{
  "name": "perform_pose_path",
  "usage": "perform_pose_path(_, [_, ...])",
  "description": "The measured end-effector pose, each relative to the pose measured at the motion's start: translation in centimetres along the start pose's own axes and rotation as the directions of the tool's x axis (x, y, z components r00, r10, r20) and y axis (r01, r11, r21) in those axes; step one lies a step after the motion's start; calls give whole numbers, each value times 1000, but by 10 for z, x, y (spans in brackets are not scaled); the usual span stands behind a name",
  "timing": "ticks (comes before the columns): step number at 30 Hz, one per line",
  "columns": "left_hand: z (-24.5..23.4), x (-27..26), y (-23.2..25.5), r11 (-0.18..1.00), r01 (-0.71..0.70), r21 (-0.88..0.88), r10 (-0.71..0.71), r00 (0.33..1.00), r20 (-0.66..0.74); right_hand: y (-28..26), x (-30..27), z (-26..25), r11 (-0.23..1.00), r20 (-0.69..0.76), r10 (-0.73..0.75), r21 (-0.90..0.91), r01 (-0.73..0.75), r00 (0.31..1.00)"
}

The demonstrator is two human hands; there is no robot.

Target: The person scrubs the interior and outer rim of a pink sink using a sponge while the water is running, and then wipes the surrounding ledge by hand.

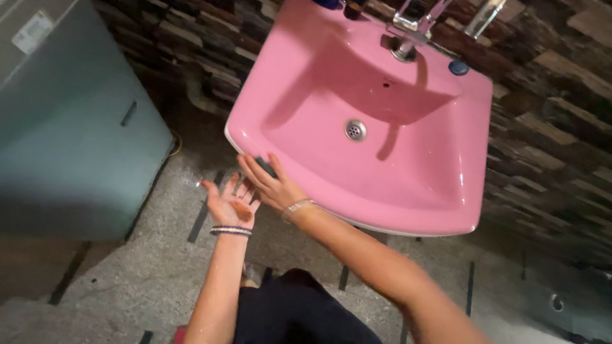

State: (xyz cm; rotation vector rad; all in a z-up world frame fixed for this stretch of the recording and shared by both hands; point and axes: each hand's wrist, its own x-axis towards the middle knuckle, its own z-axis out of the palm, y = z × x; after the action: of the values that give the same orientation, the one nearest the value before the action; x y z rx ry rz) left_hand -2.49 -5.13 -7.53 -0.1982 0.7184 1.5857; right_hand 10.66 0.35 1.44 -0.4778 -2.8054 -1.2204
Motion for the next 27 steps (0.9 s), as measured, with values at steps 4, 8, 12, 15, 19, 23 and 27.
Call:
perform_pose_path(4, [-17, 19, 23, 995, 15, -103, -21, 998, -65, 6, 85, 0, 999, 190, 24, 28, -30, 982])
perform_pose_path(8, [-19, 33, 33, 997, 25, -70, -22, 999, 48, 3, 93, -1, 999, 283, 31, 18, -38, 959])
perform_pose_path(12, [2, 52, 33, 998, 65, 25, -67, 995, 69, -11, 33, 7, 981, 142, -14, -190, 41, 990])
perform_pose_path(15, [21, 57, 31, 985, 163, 50, -168, 977, 130, -13, -42, 6, 963, 211, -88, -232, 137, 974])
perform_pose_path(19, [38, 50, 32, 987, 141, 80, -154, 970, 186, -8, -133, -1, 965, 357, -124, -174, 196, 926])
perform_pose_path(23, [37, 47, 35, 978, 205, -28, -189, 941, 281, -14, -144, -7, 993, 479, -106, 1, 120, 871])
perform_pose_path(27, [19, 57, 39, 951, 300, -70, -260, 905, 338, -20, -60, -4, 986, 361, 47, 130, -101, 931])
